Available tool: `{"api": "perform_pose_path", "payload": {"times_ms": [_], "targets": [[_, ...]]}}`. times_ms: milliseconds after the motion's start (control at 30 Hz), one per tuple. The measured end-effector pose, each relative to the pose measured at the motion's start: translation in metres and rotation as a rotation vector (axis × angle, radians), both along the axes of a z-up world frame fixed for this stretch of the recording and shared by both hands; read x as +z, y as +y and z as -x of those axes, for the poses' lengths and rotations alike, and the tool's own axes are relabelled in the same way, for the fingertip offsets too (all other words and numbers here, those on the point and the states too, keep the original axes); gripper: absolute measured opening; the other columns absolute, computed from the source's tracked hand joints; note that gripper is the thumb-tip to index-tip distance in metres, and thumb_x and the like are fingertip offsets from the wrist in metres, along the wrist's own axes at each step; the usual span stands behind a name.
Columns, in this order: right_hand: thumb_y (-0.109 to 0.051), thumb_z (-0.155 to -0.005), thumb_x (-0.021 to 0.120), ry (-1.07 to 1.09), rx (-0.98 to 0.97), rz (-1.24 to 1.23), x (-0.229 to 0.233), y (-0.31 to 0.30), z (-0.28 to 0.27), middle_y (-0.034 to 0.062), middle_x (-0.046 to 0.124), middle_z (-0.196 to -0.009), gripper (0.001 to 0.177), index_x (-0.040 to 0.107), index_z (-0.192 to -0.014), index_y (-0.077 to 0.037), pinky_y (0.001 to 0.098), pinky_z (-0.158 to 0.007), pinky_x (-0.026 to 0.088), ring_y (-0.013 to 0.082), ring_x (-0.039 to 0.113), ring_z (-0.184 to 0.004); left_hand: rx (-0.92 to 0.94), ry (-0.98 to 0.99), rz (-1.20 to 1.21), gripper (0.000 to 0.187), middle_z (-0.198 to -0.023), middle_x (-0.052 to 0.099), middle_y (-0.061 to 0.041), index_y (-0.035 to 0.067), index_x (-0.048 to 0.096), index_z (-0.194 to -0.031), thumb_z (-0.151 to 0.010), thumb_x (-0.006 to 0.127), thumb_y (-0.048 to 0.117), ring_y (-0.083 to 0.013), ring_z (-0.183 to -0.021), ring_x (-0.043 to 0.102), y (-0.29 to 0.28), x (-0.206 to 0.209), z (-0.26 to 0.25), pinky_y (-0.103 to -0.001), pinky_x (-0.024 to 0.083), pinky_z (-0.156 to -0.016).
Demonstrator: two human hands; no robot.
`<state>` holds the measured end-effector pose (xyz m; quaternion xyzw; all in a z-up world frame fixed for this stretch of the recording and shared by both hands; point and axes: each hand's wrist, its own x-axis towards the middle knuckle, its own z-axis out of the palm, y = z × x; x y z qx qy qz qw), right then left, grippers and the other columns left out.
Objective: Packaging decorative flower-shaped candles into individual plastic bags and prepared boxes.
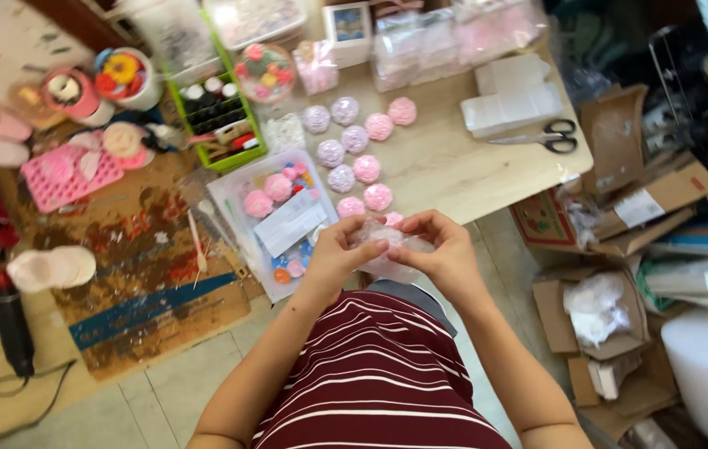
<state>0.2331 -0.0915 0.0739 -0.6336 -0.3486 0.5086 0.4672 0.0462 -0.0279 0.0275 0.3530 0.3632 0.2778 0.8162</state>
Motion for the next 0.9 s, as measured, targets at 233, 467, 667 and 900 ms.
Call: {"api": "perform_pose_path", "payload": {"times_ms": [233,467,667,900], "targets": [[-0.002,-0.072,0.089,0.183,-0.091,-0.035,-0.059,-0.013,-0.035,0.0057,0.071,-0.104,0.042,0.066,-0.107,-0.003,0.0311,-0.091,0.057,0.0142,0.067,-0.098,-0.013,0.207,-0.125,0.023,-0.091,0.073,-0.001,0.000,0.075,-0.106,-0.090,0.073,0.017,-0.0094,-0.083,0.066,-0.004,-0.031,-0.036,-0.026,0.053,-0.074],[-0.024,-0.095,0.070,0.468,-0.940,-0.184,-0.250,-0.031,-0.192,0.0048,0.069,-0.092,0.020,0.068,-0.105,-0.006,0.0321,-0.075,0.051,0.0150,0.062,-0.079,0.042,0.432,-0.060,0.020,-0.082,0.066,0.002,0.001,0.078,-0.104,-0.091,0.074,0.017,-0.0068,-0.072,0.053,0.005,-0.036,-0.063,-0.024,0.039,-0.062],[-0.061,-0.085,0.069,0.819,-1.311,0.183,-0.349,-0.039,-0.300,-0.0015,0.061,-0.112,0.058,0.064,-0.119,-0.013,0.0514,-0.098,0.034,0.0186,0.053,-0.105,0.137,0.355,0.042,0.021,-0.083,0.069,0.002,-0.002,0.076,-0.102,-0.092,0.074,0.016,-0.0060,-0.073,0.057,0.012,-0.041,-0.086,-0.024,0.045,-0.064],[-0.062,-0.086,0.068,1.056,-1.497,0.081,-0.412,-0.045,-0.363,-0.0078,0.059,-0.131,0.057,0.057,-0.129,-0.026,0.0685,-0.114,0.021,0.0235,0.052,-0.123,0.189,0.373,0.165,0.024,-0.083,0.069,0.001,0.000,0.077,-0.103,-0.091,0.073,0.020,-0.0067,-0.071,0.056,0.025,-0.031,-0.102,-0.025,0.042,-0.063]]}}
